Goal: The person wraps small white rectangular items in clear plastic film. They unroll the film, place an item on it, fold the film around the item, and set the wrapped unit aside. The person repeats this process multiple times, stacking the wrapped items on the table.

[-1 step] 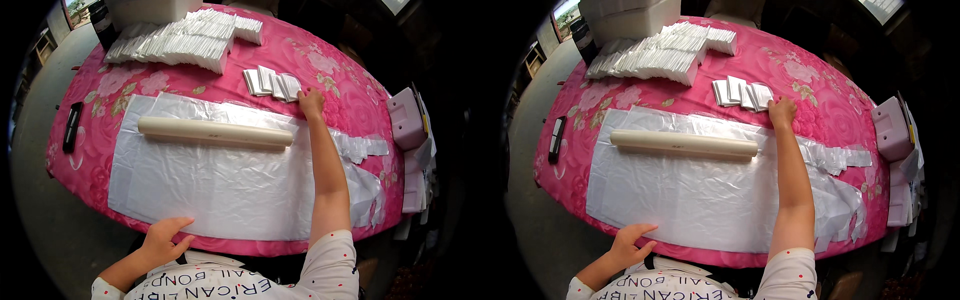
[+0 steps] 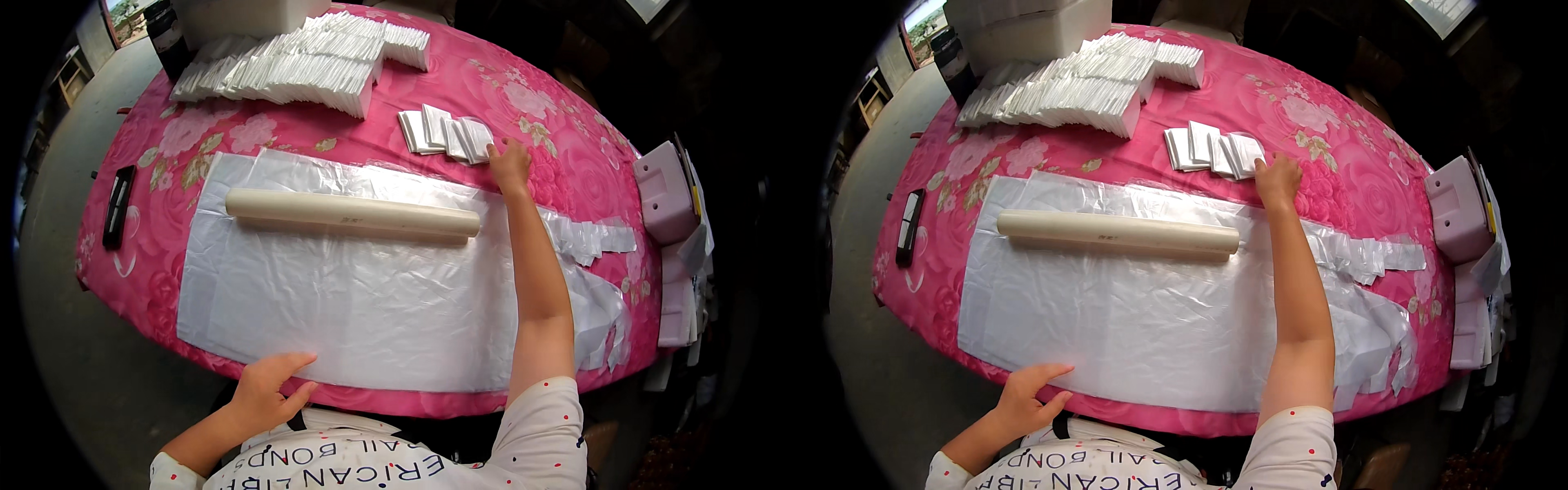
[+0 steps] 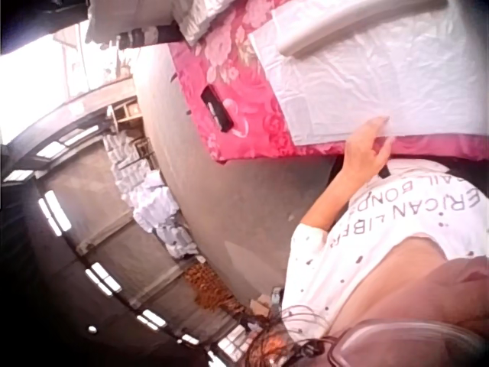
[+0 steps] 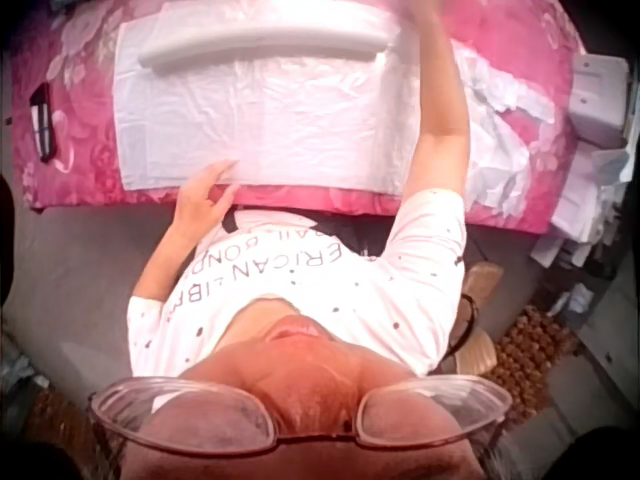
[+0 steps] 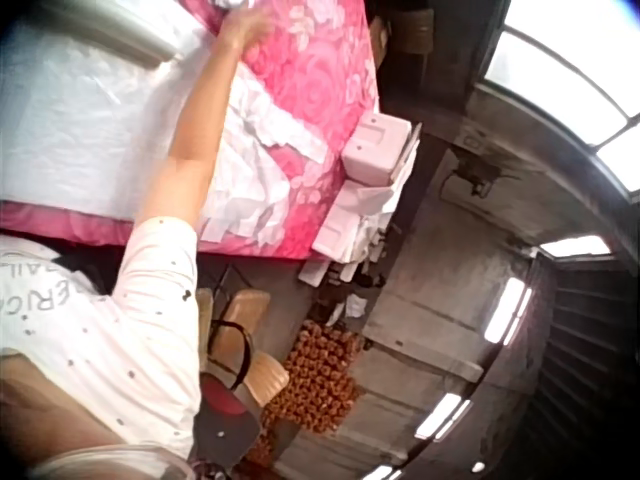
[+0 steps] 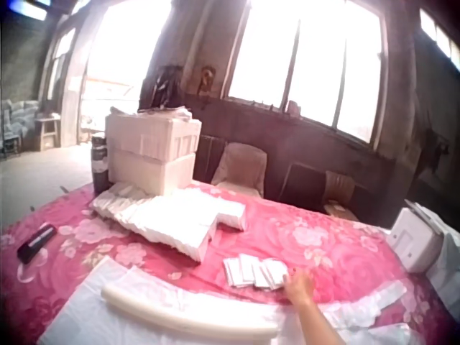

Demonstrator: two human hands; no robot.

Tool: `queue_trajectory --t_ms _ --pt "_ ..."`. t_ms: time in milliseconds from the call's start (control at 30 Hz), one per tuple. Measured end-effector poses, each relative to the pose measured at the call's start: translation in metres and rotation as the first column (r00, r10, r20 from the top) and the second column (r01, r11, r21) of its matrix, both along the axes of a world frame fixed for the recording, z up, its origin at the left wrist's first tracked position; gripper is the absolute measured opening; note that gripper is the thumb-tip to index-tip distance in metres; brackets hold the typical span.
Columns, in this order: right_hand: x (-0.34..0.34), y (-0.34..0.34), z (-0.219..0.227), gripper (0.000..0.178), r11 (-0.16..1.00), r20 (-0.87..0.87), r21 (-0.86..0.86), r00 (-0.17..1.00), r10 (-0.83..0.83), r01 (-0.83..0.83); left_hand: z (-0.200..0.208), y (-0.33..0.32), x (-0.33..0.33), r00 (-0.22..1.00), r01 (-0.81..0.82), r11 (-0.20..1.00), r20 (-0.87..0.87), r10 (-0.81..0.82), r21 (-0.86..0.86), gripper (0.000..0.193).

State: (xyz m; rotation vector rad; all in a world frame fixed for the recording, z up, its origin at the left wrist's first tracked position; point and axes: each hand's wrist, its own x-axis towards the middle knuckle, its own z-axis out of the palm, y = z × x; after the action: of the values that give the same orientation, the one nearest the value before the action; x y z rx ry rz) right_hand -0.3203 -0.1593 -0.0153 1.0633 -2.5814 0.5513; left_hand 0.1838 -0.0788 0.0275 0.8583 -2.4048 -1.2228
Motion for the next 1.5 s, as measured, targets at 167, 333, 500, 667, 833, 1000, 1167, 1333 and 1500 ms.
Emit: queue_trajectory --t_ms 167,333,500,667,833,1000,1167,1333,1500 --pt "0.108 0.047 0.039 0.038 0.658 0.208 -0.118 0.629 0.749 -0.744 0.001 -0.005 -0.003 0.999 0.031 0.999 0.013 -0.032 0.017 0.037" --pt "0.175 0.119 0.038 0.045 0.625 0.228 0.027 0.614 0.756 -0.780 -0.005 -0.013 -0.034 0.975 0.221 0.975 -0.004 -0.221 -0.025 0.053" --pt "0.226 0.212 0.044 0.046 0.610 0.582 -0.086 0.457 0.673 -0.788 -0.021 -0.006 -0.071 0.984 0.181 0.926 0.056 -0.172 -0.331 0.085" --pt "0.216 0.263 0.013 0.048 0.632 0.402 0.073 0.603 0.690 -0.772 -0.021 0.012 -0.109 0.929 0.370 0.833 0.157 -0.335 -0.412 0.084" --pt "0.132 0.300 0.005 0.051 0.779 0.252 0.241 0.812 0.526 -0.579 -0.028 0.037 -0.148 0.910 0.398 0.853 0.025 -0.414 -0.337 0.092" --pt "0.013 0.396 -0.002 0.047 0.948 0.085 0.291 0.990 0.109 -0.130 -0.032 0.056 -0.168 0.916 0.386 0.866 0.021 -0.400 -0.317 0.105" --pt "-0.027 0.434 0.035 0.035 0.619 -0.389 0.501 0.796 -0.463 0.605 -0.029 0.059 -0.172 0.905 0.415 0.843 0.064 -0.420 -0.341 0.103" --pt "0.090 0.335 0.034 0.039 0.970 0.052 0.030 0.970 0.238 -0.240 -0.028 0.063 -0.174 0.915 0.401 0.832 0.115 -0.388 -0.382 0.103" --pt "0.135 0.317 0.003 0.051 0.872 0.225 0.129 0.870 0.438 -0.473 -0.026 0.064 -0.177 0.911 0.408 0.817 0.134 -0.389 -0.407 0.102"
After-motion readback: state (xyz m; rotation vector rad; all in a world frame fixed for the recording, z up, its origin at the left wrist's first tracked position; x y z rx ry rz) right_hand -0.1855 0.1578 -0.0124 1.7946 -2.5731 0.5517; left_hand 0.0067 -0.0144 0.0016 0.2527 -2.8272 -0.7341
